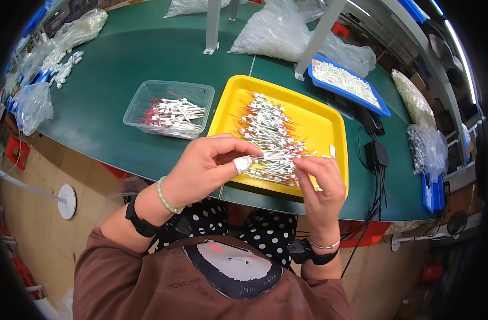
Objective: The person sorts and inspects small electronic connectors with wires by hand at a factory workstation, placing them into plastic storage bins from a plastic tray.
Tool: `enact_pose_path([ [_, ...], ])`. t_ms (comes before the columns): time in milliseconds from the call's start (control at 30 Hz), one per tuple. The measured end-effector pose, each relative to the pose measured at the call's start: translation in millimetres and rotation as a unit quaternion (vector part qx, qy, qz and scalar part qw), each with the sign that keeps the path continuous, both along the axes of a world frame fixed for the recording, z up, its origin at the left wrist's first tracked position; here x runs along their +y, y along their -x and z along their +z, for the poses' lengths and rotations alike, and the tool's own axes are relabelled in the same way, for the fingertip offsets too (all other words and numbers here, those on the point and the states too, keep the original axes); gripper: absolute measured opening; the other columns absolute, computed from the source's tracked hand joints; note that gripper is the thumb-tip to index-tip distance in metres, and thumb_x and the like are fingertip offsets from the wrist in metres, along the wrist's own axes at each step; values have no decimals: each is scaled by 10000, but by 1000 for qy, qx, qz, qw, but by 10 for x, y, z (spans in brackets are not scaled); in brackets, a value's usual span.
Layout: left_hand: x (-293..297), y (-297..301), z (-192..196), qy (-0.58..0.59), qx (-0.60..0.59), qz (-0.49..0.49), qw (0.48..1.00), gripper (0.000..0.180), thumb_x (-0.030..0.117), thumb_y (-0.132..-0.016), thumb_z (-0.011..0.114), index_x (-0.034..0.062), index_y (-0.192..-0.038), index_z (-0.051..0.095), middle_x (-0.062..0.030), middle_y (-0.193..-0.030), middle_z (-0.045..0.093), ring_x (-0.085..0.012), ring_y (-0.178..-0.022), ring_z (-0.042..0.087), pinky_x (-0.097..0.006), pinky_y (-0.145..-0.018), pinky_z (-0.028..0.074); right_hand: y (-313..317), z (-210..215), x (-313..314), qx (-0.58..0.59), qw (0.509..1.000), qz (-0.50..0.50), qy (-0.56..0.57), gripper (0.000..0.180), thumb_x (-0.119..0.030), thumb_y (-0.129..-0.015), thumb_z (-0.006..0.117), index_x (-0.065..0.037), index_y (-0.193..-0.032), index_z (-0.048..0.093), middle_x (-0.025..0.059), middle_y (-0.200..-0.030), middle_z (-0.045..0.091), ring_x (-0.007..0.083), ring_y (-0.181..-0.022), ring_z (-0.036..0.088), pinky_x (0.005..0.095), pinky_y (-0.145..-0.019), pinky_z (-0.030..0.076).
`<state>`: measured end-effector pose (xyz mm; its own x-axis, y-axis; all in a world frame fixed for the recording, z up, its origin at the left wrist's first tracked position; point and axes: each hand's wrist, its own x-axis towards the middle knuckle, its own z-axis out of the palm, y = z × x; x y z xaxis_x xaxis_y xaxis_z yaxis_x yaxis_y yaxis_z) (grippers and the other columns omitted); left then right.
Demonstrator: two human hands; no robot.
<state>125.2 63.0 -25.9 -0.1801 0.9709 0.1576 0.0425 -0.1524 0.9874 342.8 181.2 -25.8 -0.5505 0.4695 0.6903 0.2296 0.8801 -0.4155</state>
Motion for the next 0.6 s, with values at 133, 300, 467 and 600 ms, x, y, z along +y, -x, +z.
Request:
enact_pose_path([
  [133,17,-75,41,48,-73,-38,995,193,28,-971,638,-22,-1149,694,-36,-1084,699,-68,-981,637,-219,-857,515,52,-49,-59,23,999,16,29,226,42,-788,771,-57,-989,741,83,-925,705,250,-846,629,335,-735,504],
  [300,10,-54,20,64,-112,-44,991,192,40,-971,645,-4,-1149,703,-11,-1054,693,-51,-933,624,-210,-818,506,31,-108,-52,40,997,-19,56,235,52,-787,769,-52,-997,745,83,-905,702,251,-816,622,333,-729,502],
  [467,26,-98,-106,35,-114,-48,992,197,57,-972,654,-3,-1152,707,-10,-1020,698,-46,-889,617,-207,-791,503,7,-112,-78,24,998,5,61,231,49,-788,771,-51,-996,754,83,-896,698,244,-798,614,325,-704,495],
  [600,35,-81,-159,76,-109,-50,990,195,76,-976,659,2,-1147,718,-2,-968,702,-47,-847,619,-204,-765,507,-32,-120,-78,4,1000,12,17,240,39,-780,780,-58,-997,755,69,-872,682,237,-771,592,327,-669,472],
])
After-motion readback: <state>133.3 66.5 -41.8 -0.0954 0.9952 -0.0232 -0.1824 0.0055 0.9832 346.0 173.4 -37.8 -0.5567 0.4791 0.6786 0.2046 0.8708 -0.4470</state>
